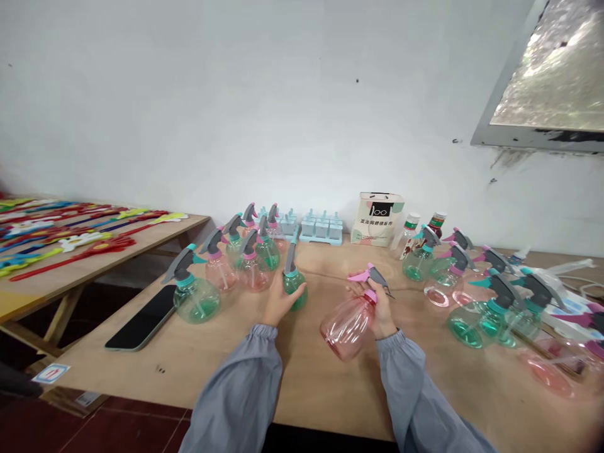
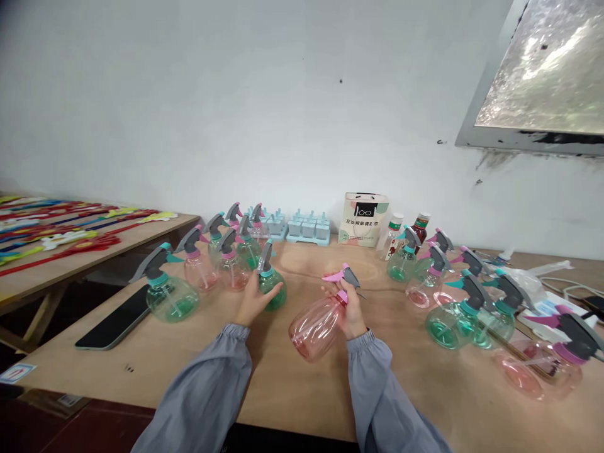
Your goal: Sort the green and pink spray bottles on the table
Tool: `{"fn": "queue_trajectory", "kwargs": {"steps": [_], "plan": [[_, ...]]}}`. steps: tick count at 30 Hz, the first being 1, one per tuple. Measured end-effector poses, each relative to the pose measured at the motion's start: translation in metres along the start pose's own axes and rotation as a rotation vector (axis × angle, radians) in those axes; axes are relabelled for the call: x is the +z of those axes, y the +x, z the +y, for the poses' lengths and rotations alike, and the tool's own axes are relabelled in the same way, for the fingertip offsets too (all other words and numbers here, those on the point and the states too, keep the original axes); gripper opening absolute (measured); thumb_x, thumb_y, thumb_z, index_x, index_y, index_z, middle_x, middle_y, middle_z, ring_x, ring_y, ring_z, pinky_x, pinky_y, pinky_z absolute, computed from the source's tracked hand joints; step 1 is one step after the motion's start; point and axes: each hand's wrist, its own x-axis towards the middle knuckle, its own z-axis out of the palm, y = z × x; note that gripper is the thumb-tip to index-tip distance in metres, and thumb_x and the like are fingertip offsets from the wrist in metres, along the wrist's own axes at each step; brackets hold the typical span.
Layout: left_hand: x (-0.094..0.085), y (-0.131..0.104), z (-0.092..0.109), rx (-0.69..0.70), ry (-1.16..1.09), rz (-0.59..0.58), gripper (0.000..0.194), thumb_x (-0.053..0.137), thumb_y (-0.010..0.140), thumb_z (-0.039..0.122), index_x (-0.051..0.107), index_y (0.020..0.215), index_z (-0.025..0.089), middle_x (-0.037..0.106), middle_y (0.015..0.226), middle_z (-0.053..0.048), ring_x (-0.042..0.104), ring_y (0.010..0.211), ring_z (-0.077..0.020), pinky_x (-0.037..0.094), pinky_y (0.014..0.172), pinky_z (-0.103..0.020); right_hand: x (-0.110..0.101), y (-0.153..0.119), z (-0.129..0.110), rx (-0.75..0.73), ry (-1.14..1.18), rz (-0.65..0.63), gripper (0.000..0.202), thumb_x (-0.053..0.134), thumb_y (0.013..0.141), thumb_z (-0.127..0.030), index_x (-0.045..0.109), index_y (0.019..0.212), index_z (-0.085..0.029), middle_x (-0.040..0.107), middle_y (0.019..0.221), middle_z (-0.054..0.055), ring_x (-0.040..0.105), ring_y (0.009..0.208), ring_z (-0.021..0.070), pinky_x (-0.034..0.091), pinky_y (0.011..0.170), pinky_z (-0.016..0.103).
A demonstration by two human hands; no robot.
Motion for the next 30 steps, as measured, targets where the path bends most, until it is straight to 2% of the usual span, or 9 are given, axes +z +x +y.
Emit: {"fn": "queue_trajectory", "kwargs": {"steps": [4, 6, 11, 15, 17, 21, 24, 27, 30], "plan": [[0.000, 0.000, 0.001, 0.000, -0.013, -0.005, 0.049, 0.070, 0.082, 0.043, 0.050, 0.119, 0.019, 0.063, 0.113, -0.010, 0.062, 0.112, -0.0265, 0.048, 0.100, -0.043, 0.002, -0.001, -0.002, -0.062, 0.007, 0.068, 0.025, 0.080, 0.068, -0.042, 0.067, 0.077, -0.023, 0.073, 0.069, -0.002, 0.069, 0.061, 0.0160, 0.057, 0.057, 0.027], [-0.001, 0.000, 0.001, -0.003, -0.009, -0.013, 0.049, 0.070, 0.082, 0.042, 0.050, 0.120, 0.019, 0.063, 0.114, -0.010, 0.062, 0.113, -0.0265, 0.047, 0.101, -0.044, 0.003, -0.002, -0.002, -0.078, 0.003, 0.077, 0.026, 0.082, 0.065, -0.041, 0.066, 0.074, -0.022, 0.072, 0.066, -0.003, 0.067, 0.058, 0.0146, 0.055, 0.054, 0.025], [-0.002, 0.000, 0.002, -0.008, -0.001, -0.006, 0.048, 0.072, 0.080, 0.042, 0.052, 0.118, 0.019, 0.063, 0.111, -0.009, 0.063, 0.110, -0.0264, 0.049, 0.098, -0.042, 0.003, -0.003, -0.003, -0.012, -0.043, 0.019, 0.031, 0.082, 0.064, -0.042, 0.070, 0.086, -0.024, 0.078, 0.088, 0.001, 0.073, 0.074, 0.0200, 0.056, 0.058, 0.028], [-0.001, 0.000, 0.002, -0.007, -0.011, -0.005, 0.046, 0.072, 0.080, 0.041, 0.053, 0.115, 0.019, 0.064, 0.110, -0.009, 0.063, 0.109, -0.0264, 0.049, 0.097, -0.042, 0.003, -0.002, -0.002, -0.050, -0.068, 0.041, 0.031, 0.081, 0.067, -0.041, 0.071, 0.092, -0.024, 0.079, 0.096, 0.002, 0.073, 0.078, 0.0198, 0.057, 0.064, 0.029], [-0.001, 0.000, 0.002, -0.008, -0.012, -0.007, 0.046, 0.072, 0.080, 0.041, 0.053, 0.117, 0.019, 0.064, 0.111, -0.010, 0.063, 0.110, -0.0265, 0.049, 0.099, -0.043, 0.003, -0.002, -0.002, -0.054, -0.089, 0.066, 0.032, 0.082, 0.066, -0.043, 0.071, 0.088, -0.024, 0.078, 0.092, 0.001, 0.073, 0.074, 0.0186, 0.056, 0.061, 0.028], [-0.002, 0.000, 0.003, -0.006, -0.010, -0.013, 0.049, 0.071, 0.081, 0.041, 0.051, 0.120, 0.020, 0.063, 0.115, -0.010, 0.062, 0.114, -0.0266, 0.048, 0.101, -0.043, 0.006, -0.005, -0.004, -0.104, -0.113, 0.151, 0.034, 0.084, 0.060, -0.049, 0.067, 0.073, -0.022, 0.072, 0.068, -0.002, 0.066, 0.060, 0.0141, 0.050, 0.050, 0.022], [-0.002, 0.000, 0.002, -0.010, -0.006, -0.015, 0.048, 0.071, 0.081, 0.041, 0.051, 0.120, 0.020, 0.063, 0.114, -0.010, 0.062, 0.112, -0.0264, 0.048, 0.100, -0.043, 0.006, -0.008, -0.009, -0.177, -0.189, 0.130, 0.033, 0.082, 0.065, -0.050, 0.068, 0.075, -0.022, 0.073, 0.070, -0.001, 0.068, 0.063, 0.0147, 0.052, 0.053, 0.023], [-0.002, 0.000, 0.001, -0.002, -0.008, -0.014, 0.048, 0.071, 0.081, 0.042, 0.052, 0.119, 0.020, 0.064, 0.113, -0.010, 0.063, 0.112, -0.0266, 0.048, 0.099, -0.042, -0.002, -0.015, -0.020, -0.241, -0.318, 0.141, 0.036, 0.081, 0.066, -0.054, 0.072, 0.081, -0.022, 0.076, 0.076, 0.003, 0.072, 0.073, 0.0197, 0.057, 0.062, 0.030], [-0.001, 0.001, 0.000, 0.002, 0.001, -0.017, 0.049, 0.071, 0.081, 0.043, 0.051, 0.119, 0.020, 0.063, 0.114, -0.010, 0.062, 0.112, -0.0266, 0.049, 0.099, -0.042, -0.022, -0.029, -0.038, -0.354, -0.480, 0.302, 0.042, 0.085, 0.059, -0.055, 0.074, 0.079, -0.020, 0.075, 0.072, 0.003, 0.072, 0.072, 0.0217, 0.058, 0.067, 0.034]]}}
